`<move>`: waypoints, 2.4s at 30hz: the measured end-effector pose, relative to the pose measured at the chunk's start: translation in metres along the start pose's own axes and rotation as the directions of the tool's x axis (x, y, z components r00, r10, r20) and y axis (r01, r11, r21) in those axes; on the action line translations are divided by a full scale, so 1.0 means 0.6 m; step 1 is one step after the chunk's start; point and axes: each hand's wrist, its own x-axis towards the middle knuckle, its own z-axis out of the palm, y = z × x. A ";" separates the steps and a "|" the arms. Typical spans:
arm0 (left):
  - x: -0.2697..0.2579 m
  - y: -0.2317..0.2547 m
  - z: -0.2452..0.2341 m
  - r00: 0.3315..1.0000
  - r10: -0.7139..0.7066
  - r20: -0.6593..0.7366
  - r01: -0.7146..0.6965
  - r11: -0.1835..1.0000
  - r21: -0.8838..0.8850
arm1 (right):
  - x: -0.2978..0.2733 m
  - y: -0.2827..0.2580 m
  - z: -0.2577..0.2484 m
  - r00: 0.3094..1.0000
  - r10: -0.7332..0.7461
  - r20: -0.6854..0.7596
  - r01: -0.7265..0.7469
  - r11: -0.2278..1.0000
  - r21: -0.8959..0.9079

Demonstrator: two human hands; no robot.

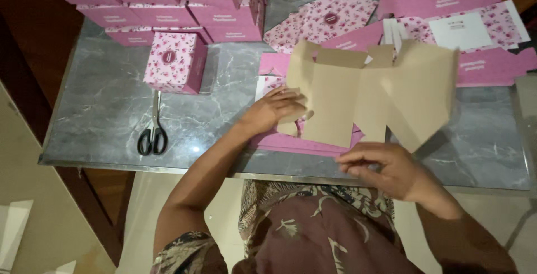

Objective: The person folds and assembles several small pink and white printed cardboard boxes on a table by hand.

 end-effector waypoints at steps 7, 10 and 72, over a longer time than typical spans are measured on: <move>-0.015 0.035 -0.064 0.956 -0.282 0.079 0.289 0.953 -0.093 | 0.104 -0.022 -0.013 0.979 -0.113 -0.169 0.042 0.926 -0.374; -0.032 0.040 -0.057 0.954 -0.300 -0.010 0.298 0.949 -0.105 | 0.142 -0.009 0.006 0.975 -0.171 -0.145 0.091 0.894 -0.438; -0.032 -0.065 -0.046 0.913 -0.372 0.167 0.375 0.604 -0.704 | 0.133 0.088 0.068 0.962 -0.221 -0.162 0.041 0.701 -0.712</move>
